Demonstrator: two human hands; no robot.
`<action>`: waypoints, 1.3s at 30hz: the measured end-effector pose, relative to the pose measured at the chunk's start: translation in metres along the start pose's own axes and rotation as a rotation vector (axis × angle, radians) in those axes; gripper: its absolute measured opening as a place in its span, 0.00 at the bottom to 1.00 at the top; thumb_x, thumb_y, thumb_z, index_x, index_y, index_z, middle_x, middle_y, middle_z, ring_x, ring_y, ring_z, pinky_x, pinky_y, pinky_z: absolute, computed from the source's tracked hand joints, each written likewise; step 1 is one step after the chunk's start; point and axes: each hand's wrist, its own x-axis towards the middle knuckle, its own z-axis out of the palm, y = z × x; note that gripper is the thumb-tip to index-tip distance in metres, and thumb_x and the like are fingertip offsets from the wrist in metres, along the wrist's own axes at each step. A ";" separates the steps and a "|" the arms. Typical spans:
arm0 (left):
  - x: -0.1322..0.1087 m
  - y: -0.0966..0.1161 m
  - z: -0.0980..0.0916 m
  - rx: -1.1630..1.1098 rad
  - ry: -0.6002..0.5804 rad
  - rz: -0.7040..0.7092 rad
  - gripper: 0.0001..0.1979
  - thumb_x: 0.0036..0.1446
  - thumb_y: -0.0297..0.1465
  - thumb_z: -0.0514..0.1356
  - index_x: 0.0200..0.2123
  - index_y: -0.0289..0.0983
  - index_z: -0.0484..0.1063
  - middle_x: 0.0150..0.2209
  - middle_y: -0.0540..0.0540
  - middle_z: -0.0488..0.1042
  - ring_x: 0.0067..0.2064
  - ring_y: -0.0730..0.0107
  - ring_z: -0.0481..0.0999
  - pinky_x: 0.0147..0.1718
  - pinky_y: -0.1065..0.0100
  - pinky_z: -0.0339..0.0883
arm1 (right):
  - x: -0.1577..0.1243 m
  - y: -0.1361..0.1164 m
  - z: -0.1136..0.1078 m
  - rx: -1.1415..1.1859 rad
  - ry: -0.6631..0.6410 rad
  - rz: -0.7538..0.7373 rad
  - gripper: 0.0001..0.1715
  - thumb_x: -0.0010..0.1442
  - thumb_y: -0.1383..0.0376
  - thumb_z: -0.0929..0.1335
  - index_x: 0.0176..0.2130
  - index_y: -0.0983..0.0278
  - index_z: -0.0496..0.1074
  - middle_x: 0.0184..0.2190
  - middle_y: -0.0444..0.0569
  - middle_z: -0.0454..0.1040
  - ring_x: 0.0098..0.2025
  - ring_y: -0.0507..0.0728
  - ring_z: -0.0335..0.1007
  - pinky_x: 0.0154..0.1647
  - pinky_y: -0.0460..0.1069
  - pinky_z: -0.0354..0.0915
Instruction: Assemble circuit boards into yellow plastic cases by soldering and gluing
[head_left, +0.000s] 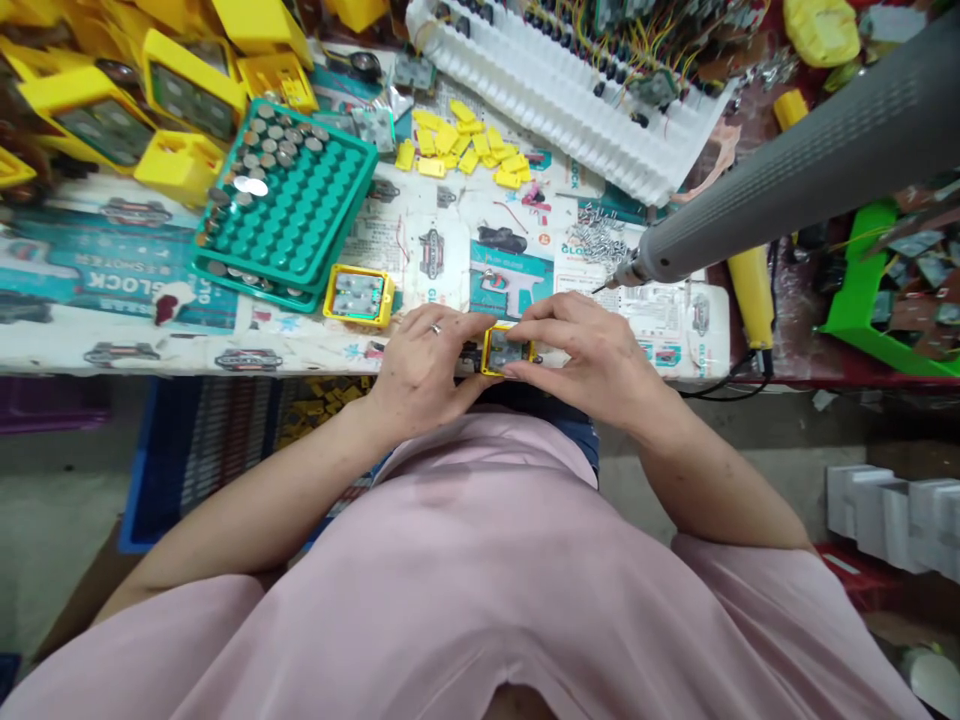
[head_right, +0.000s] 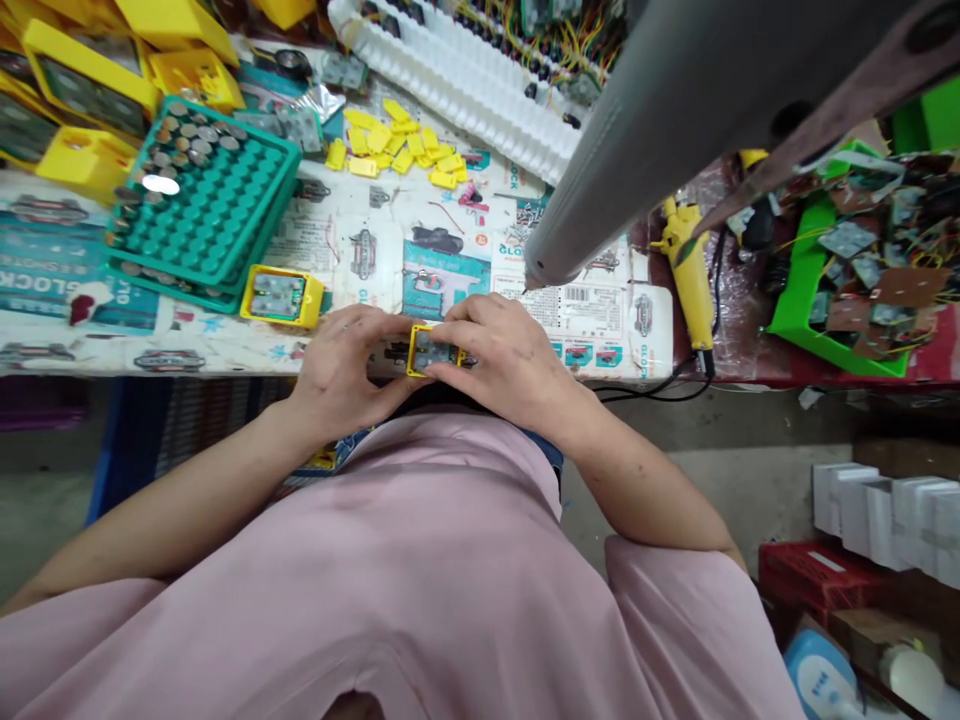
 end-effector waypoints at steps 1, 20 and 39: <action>0.000 0.000 0.000 0.003 0.008 0.026 0.20 0.60 0.36 0.64 0.53 0.39 0.66 0.42 0.43 0.79 0.42 0.59 0.77 0.41 0.57 0.70 | 0.000 0.000 0.000 0.017 0.009 0.007 0.12 0.62 0.61 0.71 0.45 0.62 0.78 0.41 0.49 0.77 0.43 0.55 0.73 0.45 0.51 0.68; 0.006 0.001 -0.002 0.013 0.002 0.091 0.11 0.61 0.35 0.62 0.44 0.37 0.68 0.44 0.44 0.80 0.40 0.62 0.77 0.41 0.61 0.68 | 0.005 -0.008 -0.009 -0.073 -0.091 0.090 0.14 0.62 0.62 0.71 0.47 0.63 0.74 0.41 0.51 0.75 0.45 0.57 0.70 0.45 0.51 0.66; 0.014 -0.009 -0.024 -0.146 -0.357 -0.113 0.26 0.62 0.27 0.57 0.63 0.37 0.60 0.51 0.42 0.76 0.53 0.59 0.75 0.51 0.59 0.70 | 0.007 0.009 -0.023 -0.113 -0.193 -0.253 0.12 0.68 0.63 0.65 0.47 0.62 0.75 0.48 0.52 0.79 0.46 0.55 0.75 0.47 0.50 0.71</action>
